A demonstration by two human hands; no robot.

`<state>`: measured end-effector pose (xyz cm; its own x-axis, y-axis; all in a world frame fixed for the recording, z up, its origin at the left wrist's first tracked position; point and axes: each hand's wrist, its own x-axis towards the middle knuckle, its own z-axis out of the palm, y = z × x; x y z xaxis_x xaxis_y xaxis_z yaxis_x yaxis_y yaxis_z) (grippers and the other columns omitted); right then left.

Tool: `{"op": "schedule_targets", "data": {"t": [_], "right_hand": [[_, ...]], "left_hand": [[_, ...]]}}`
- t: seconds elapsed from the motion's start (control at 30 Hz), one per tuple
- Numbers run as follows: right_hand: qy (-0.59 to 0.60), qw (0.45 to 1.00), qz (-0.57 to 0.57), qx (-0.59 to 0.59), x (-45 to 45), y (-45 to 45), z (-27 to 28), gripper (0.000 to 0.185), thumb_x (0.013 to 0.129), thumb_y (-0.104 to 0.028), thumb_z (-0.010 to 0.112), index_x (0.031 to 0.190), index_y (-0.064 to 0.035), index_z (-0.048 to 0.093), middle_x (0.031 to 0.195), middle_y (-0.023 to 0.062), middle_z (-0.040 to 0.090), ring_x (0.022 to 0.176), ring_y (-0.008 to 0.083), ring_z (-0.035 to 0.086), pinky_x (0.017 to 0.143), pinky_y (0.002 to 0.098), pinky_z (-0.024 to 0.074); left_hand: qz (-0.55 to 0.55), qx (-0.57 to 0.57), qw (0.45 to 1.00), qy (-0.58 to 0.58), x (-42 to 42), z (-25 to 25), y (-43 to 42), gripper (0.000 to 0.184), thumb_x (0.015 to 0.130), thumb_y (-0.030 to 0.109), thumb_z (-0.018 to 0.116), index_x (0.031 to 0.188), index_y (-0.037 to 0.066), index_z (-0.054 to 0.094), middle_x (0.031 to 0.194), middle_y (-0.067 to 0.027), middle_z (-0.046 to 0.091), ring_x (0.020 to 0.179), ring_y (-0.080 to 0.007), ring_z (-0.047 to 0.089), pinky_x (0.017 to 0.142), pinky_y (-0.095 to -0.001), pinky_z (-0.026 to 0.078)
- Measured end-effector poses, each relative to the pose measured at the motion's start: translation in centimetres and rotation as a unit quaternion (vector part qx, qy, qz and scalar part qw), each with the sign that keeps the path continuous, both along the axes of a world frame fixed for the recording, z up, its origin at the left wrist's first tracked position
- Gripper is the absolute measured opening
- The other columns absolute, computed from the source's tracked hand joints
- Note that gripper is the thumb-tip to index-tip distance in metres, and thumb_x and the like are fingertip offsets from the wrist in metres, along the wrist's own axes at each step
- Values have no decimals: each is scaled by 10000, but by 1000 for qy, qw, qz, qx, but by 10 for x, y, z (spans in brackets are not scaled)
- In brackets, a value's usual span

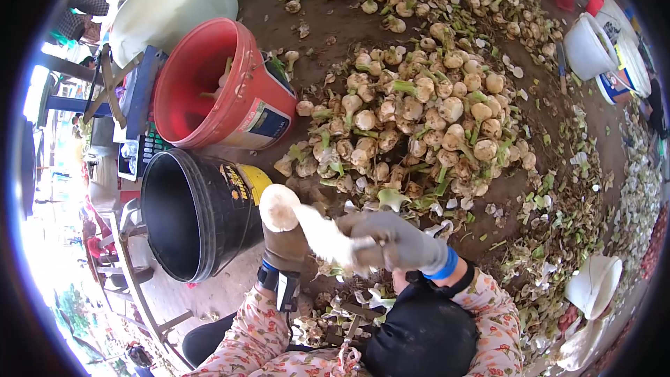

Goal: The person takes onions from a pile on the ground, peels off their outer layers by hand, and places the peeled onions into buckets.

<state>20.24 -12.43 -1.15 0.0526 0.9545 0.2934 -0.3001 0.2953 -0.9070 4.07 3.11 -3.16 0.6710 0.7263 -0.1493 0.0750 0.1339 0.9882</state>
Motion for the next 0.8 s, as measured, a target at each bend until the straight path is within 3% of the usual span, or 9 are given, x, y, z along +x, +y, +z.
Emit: {"op": "schedule_targets", "data": {"t": [0.07,0.1,0.2,0.3,0.4,0.53,0.6,0.63,0.8], "right_hand": [[61,996,34,47,14,-9,22,188,815,-133,633,836,52,611,962,185,598,901,294,579,759,403,434],[132,989,2,60,11,-9,28,195,816,-134,631,849,57,611,933,175,592,863,274,582,734,389,439],[154,978,22,-139,12,-16,20,307,814,-157,638,1038,40,567,877,135,591,768,189,604,636,313,469],[-416,905,50,-80,-22,-6,-78,281,804,-212,627,1014,-39,557,868,167,620,709,291,628,641,393,490],[-605,667,257,-351,-31,-1,-89,281,815,-269,608,1000,-59,581,851,158,636,781,335,627,682,418,491],[-568,740,174,-316,-16,20,-63,245,829,-275,581,998,-104,627,831,132,647,812,325,631,708,427,491],[-546,766,184,-284,-19,14,-72,219,838,-259,568,993,-124,645,862,126,650,825,308,634,721,425,490],[-486,811,205,-254,-22,4,-89,262,843,-230,560,1088,-159,618,942,115,644,864,298,628,746,417,484],[-479,818,108,-301,-16,-3,-90,355,838,-257,577,1178,-158,542,1024,123,618,889,311,615,757,410,480]], "left_hand": [[130,-417,883,-173,2,-13,6,446,856,493,474,1000,87,591,888,-58,644,712,-209,607,574,-344,496],[126,-480,840,-220,1,-9,8,467,855,523,463,1017,105,595,905,-49,644,725,-215,612,562,-325,496],[215,-425,877,-65,-1,16,31,510,861,563,445,1056,114,584,922,-59,642,809,-234,614,589,-335,515],[152,-300,906,-257,7,77,76,606,887,584,403,1199,74,494,1098,-118,577,1006,-250,559,750,-332,516],[109,-198,920,-319,12,95,97,673,905,560,406,1299,16,392,1252,-163,475,1147,-256,488,927,-348,450],[173,20,982,74,11,-56,120,471,847,215,609,1249,20,460,1157,-132,534,1098,-235,508,920,-336,423],[180,105,949,235,8,-136,127,606,749,131,688,1281,-1,432,1267,-174,471,1199,-306,437,999,-360,368],[144,220,876,404,7,-155,131,696,686,125,719,1307,37,415,1358,-223,366,1232,-357,398,1025,-378,354],[82,311,813,485,0,-209,151,698,644,70,683,1290,82,419,1333,-242,366,1213,-413,396,1003,-430,373]]}}
